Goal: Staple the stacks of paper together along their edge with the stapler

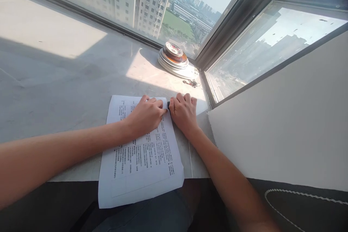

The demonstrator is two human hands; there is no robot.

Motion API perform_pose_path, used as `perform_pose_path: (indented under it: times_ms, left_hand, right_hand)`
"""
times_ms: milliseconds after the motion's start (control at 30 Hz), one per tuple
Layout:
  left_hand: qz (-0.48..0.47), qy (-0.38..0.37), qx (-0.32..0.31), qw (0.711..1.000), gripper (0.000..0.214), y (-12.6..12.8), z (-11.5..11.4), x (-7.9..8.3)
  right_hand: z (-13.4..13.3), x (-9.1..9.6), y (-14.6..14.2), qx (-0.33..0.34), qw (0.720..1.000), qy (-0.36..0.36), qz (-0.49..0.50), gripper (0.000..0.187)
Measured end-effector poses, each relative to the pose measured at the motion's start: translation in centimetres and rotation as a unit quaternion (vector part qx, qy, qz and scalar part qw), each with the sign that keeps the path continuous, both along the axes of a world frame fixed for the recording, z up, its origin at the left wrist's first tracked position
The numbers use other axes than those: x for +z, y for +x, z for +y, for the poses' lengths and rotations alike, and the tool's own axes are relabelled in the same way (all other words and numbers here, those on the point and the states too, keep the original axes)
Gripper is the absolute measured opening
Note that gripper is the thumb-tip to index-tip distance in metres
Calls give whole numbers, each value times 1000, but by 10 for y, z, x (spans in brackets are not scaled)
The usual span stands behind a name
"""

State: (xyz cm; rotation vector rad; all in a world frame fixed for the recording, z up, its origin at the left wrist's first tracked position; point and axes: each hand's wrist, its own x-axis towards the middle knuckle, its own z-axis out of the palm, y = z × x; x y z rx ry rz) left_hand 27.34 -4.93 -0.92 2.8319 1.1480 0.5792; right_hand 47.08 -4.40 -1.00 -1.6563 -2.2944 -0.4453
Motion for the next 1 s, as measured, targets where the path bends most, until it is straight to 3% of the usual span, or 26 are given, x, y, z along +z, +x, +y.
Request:
perform_pose_path:
  times_ms: [133,267,467,767,933,1000]
  left_hand:
    - [-20,1,-6,1000,38,-2,1,-3]
    - [-28,-12,-10,999,38,-4,2,-5]
    - [-27,-10,-21,999,35,-6,5,-8]
    - [-12,-7,-15,1000,50,-11,14,-13]
    - [-1,-31,-23,999,53,-10,16,-15]
    - [-2,-37,-24,999,54,-10,17,-16]
  right_hand:
    - [3,-1,5,8,998,-2,69,44]
    - [6,-2,15,-32,989,24,144,47]
    - [9,1,23,-47,985,27,161,49]
    - [14,12,32,-14,976,9,216,44]
    - [15,16,42,75,976,-78,187,30]
    - [16,16,45,72,978,-85,175,28]
